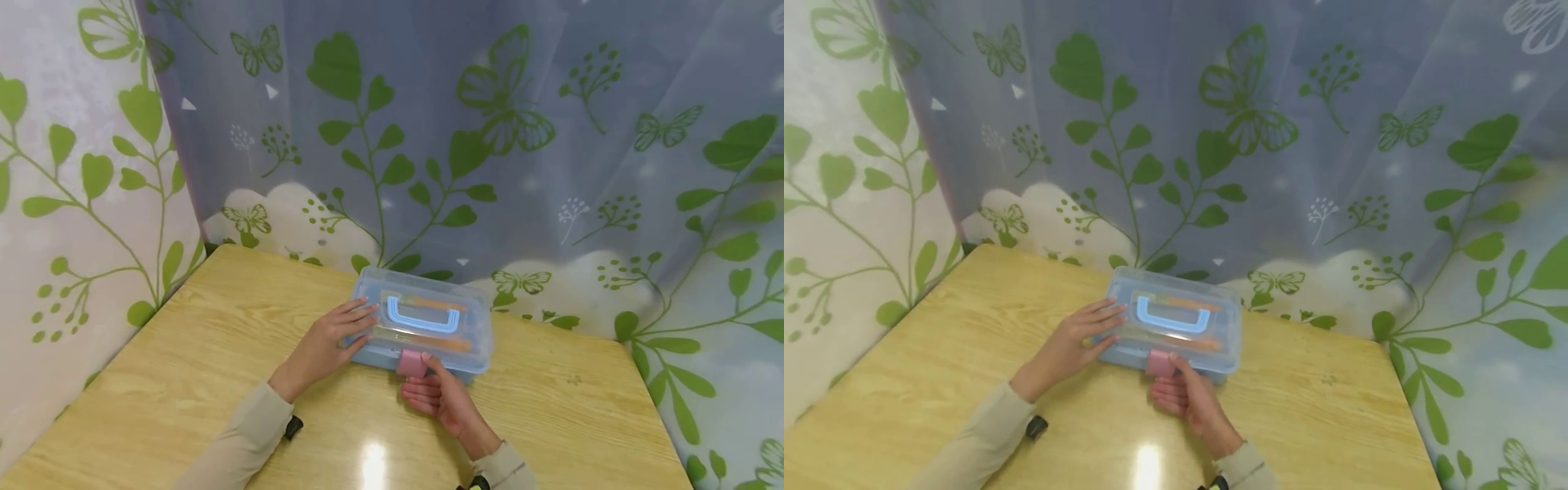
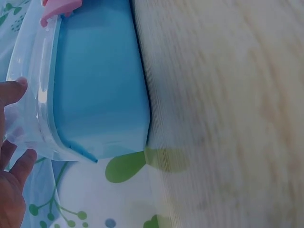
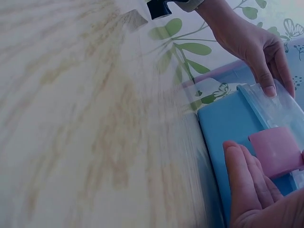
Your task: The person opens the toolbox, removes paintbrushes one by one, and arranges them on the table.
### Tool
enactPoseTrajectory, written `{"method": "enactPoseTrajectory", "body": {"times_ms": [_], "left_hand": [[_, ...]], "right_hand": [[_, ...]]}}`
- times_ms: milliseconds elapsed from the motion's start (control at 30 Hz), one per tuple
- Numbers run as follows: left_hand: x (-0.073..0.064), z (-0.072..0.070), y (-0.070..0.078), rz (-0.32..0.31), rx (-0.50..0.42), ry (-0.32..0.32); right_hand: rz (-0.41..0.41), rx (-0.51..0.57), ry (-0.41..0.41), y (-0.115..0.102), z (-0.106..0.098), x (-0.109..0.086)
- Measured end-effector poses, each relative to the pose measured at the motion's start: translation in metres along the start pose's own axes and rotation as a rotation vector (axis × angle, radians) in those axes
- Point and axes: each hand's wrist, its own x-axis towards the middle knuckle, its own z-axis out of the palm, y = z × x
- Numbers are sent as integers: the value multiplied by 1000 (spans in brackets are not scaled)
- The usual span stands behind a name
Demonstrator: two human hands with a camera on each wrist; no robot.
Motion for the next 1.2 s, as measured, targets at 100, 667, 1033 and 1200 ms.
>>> {"method": "enactPoseTrajectory", "body": {"times_ms": [100, 667, 1033, 1200], "left_hand": [[-1, -1, 0, -1, -9, -8], [-2, 1, 2, -15, 1, 0], [-6, -4, 2, -17, -1, 3], [-1, -3, 3, -24, -22, -16]], "right_hand": [[6, -6, -7, 0, 0, -2], [-77, -51, -139, 4, -11, -12], [-171, -261, -90, 6, -16, -19], [-272, -405, -70, 4, -19, -20]]}}
